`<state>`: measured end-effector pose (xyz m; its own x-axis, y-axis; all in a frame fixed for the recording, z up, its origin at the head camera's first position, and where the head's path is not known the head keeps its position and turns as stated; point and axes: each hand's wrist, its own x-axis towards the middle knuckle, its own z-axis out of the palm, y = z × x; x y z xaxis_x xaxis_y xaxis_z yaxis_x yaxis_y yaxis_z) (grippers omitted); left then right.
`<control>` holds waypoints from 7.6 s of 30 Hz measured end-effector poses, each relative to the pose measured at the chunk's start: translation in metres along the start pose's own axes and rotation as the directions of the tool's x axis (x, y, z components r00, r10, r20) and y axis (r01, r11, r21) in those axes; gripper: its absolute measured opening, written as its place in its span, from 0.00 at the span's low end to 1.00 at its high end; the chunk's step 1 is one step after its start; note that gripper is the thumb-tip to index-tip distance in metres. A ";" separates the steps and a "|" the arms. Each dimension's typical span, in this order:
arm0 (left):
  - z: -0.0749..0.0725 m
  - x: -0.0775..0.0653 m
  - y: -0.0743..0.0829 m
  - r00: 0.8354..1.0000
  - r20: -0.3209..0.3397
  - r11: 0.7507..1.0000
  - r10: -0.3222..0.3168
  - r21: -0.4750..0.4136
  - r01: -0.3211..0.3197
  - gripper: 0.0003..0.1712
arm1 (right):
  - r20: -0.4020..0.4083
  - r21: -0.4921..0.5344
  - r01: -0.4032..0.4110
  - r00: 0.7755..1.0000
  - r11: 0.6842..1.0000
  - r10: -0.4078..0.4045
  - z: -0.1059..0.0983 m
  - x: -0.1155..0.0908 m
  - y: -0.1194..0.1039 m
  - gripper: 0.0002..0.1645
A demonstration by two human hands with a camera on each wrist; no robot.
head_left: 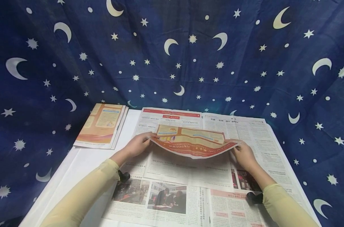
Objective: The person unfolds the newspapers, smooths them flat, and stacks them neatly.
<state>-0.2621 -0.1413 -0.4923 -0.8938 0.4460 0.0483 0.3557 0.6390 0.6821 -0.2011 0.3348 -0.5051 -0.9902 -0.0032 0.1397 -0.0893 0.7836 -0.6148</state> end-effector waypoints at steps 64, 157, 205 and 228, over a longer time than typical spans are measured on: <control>0.016 0.034 0.008 0.943 -0.074 0.929 -0.324 -0.214 0.302 0.14 | 0.098 0.253 -0.348 0.937 0.903 0.334 0.005 0.020 -0.003 0.30; 0.148 0.049 0.134 0.925 0.372 0.822 0.074 0.503 -0.268 0.47 | 0.208 0.002 -0.382 0.904 0.924 0.373 -0.015 0.003 0.034 0.17; 0.152 0.053 0.148 0.941 0.340 0.735 -0.010 0.640 -0.223 0.44 | 0.577 0.718 -0.546 0.814 0.432 0.070 -0.039 -0.030 0.048 0.27; 0.153 0.052 0.147 0.941 0.338 0.732 -0.009 0.644 -0.224 0.44 | 0.567 0.806 -0.528 0.818 0.266 -0.096 -0.027 -0.029 0.039 0.21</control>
<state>-0.2150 0.0714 -0.5012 -0.7521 0.6256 -0.2072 0.6363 0.7712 0.0187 -0.1729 0.3825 -0.5118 -0.8622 -0.4303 -0.2673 0.4128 -0.2909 -0.8632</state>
